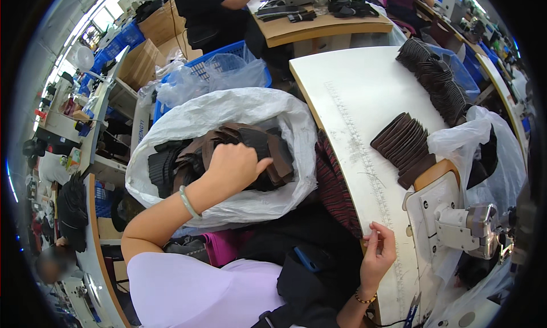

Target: Using a sewing machine to stitch together leather and fabric components of a shoe.

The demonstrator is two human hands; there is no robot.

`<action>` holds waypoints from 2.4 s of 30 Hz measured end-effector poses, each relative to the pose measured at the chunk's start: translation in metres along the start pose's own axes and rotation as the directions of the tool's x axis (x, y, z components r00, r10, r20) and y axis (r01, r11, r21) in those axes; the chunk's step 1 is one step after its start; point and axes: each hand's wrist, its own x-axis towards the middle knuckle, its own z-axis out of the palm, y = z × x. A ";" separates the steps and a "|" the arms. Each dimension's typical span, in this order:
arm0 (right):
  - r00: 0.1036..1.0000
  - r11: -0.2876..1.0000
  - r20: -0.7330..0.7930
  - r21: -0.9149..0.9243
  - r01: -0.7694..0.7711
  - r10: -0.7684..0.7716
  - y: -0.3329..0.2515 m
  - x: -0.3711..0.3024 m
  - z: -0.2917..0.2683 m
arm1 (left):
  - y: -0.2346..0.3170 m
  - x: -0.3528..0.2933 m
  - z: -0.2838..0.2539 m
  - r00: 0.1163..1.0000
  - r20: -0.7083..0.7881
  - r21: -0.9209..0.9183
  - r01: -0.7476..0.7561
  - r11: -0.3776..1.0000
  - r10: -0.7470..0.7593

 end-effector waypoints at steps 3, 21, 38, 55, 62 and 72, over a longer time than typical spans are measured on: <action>0.999 0.999 -0.004 0.028 -0.033 0.033 -0.001 0.000 -0.002 | 0.010 0.029 -0.025 0.967 -0.247 -0.185 0.010 0.983 -0.056; 1.000 0.997 0.017 0.072 0.013 -0.014 -0.005 0.002 -0.004 | -0.091 0.126 0.119 0.918 0.380 -0.058 0.145 0.988 -0.112; 0.928 1.000 -0.372 -0.007 -0.026 0.022 -0.005 -0.026 -0.052 | -0.071 0.261 0.191 0.667 0.628 -0.411 -0.152 0.899 0.400; 0.839 0.915 -0.473 -0.398 0.070 -0.270 -0.001 -0.029 -0.082 | -0.092 0.202 0.129 0.883 -0.421 0.167 0.300 0.939 -0.207; 0.671 0.655 -0.584 -0.731 -0.192 -0.456 0.014 -0.038 -0.189 | -0.092 0.185 0.081 0.965 -0.218 0.108 -0.124 0.986 0.145; 0.656 0.715 -0.740 -0.538 -0.447 -0.148 0.002 0.008 -0.220 | 0.113 0.189 -0.106 0.590 -0.578 -0.098 -0.736 0.670 0.563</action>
